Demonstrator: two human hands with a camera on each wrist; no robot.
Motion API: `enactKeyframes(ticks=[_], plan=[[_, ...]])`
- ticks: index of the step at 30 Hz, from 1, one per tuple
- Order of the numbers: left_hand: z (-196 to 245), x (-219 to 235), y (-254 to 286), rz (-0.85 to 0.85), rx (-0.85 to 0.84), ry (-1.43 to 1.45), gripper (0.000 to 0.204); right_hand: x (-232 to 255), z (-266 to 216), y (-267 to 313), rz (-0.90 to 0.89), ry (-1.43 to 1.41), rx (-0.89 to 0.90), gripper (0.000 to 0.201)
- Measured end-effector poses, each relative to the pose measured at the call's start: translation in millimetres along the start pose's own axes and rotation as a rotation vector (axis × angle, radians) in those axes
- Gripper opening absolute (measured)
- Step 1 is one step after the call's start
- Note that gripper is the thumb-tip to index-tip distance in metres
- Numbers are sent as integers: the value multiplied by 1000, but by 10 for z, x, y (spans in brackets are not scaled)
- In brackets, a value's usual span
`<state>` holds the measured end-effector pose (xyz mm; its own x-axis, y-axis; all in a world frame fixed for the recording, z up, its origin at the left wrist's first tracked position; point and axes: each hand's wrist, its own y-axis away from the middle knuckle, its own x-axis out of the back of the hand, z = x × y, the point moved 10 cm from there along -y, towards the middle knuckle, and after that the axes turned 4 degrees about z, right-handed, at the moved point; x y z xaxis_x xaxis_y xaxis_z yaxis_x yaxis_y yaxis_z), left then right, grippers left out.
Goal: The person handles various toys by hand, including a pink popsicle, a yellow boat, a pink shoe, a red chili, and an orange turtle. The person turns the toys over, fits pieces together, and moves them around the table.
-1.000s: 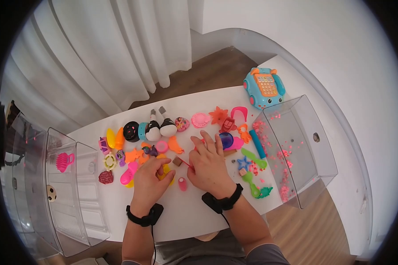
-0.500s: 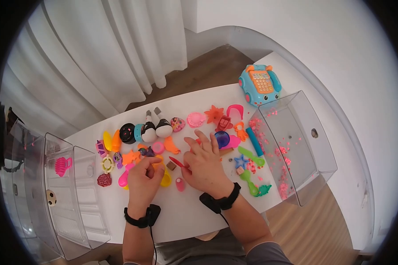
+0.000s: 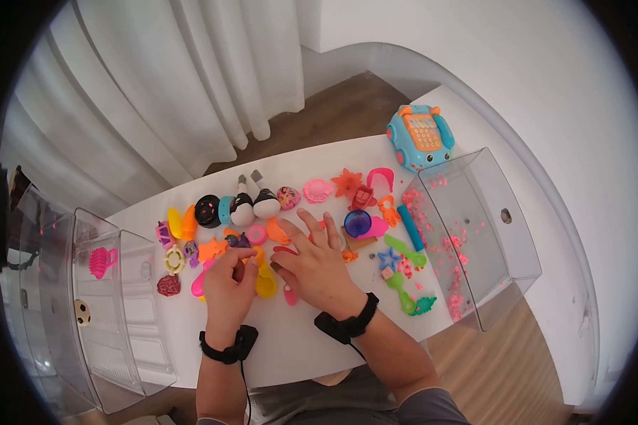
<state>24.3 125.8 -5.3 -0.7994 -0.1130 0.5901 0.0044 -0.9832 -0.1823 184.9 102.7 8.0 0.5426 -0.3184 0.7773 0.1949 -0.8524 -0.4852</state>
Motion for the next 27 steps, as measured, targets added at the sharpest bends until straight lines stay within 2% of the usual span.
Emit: enactKeyframes(ticks=[9, 12, 18, 20, 23, 27], plan=[[17, 9, -4, -16, 14, 2, 14, 38, 4, -21, 18, -7, 7, 12], [9, 9, -5, -17, 16, 0, 14, 8, 28, -12, -41, 10, -14, 13], [34, 7, -6, -1, -2, 42, 13, -29, 15, 0, -24, -6, 1, 17], [39, 1, -5, -6, -1, 48, 13, -25, 68, 3, 34, 15, -2, 24], [27, 11, -9, -6, 7, 36, 13, 32, 164, -10, -12, 16, -87, 30], [14, 4, -7, -6, 14, 42, 13, 33, 109, -10, -8, -17, -80, 35]])
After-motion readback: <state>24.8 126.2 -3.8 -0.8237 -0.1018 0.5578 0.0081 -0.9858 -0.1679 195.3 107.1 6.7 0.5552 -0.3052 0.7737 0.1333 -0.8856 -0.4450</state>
